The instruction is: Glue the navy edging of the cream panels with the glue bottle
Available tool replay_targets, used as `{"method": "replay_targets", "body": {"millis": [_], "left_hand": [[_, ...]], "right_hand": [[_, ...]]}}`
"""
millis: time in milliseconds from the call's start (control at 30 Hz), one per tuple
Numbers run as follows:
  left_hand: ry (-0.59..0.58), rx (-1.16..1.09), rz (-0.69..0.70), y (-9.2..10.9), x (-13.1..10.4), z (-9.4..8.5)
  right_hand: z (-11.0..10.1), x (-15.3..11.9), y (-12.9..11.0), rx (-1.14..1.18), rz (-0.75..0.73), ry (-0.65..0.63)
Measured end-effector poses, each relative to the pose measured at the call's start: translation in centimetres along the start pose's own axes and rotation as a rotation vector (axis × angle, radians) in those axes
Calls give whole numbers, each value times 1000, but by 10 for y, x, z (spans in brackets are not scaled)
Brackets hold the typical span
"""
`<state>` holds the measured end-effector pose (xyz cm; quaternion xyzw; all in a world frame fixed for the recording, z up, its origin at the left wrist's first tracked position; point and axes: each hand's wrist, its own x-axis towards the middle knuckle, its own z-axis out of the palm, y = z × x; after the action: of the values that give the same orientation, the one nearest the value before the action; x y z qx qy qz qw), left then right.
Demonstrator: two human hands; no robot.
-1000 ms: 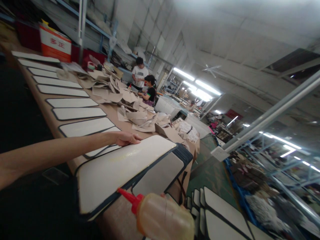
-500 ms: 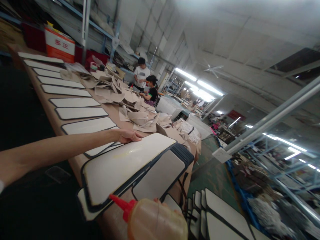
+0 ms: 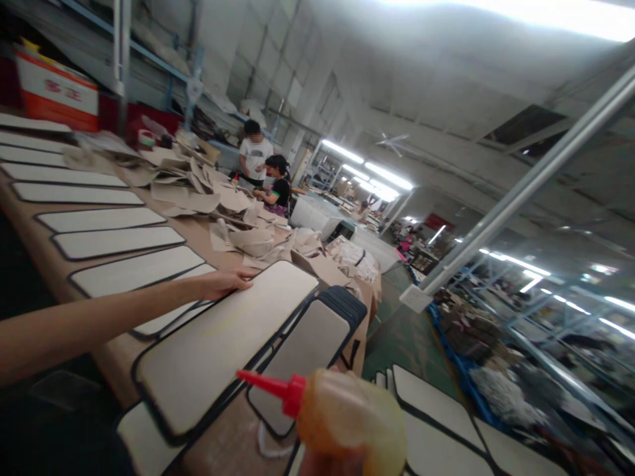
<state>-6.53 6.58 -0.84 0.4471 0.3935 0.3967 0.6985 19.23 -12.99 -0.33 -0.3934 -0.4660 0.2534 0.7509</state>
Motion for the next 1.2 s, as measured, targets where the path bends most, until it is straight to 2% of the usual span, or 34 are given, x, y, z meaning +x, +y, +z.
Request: {"method": "replay_targets", "body": {"millis": [100,167,233,300,433,667,867,1033,1200], "left_hand": [[-93,48,33,-10,-17,-1],[-132,117,55,-15,-27,-4],[-158,183,56,-16,-37,-8],[-189,226,47,-13,-48,-9],[-239,236,25,-3,-65,-7],[-236,236,5,5,-78,1],[-274,209,6,2,-79,2],[-224,117,-32,-5,-76,0],[-198,62,-54,-11,-68,0]], "right_hand": [[-2,34,-8,132,-43,213],[-5,54,-15,253,-19,304],[-11,68,-19,318,-16,331],[-16,74,-20,311,-63,303],[-27,72,-15,280,-98,206],[-38,68,-7,257,-48,152],[-35,65,-7,236,-36,163],[-38,59,0,213,-13,167],[-35,33,22,191,-12,171]]}}
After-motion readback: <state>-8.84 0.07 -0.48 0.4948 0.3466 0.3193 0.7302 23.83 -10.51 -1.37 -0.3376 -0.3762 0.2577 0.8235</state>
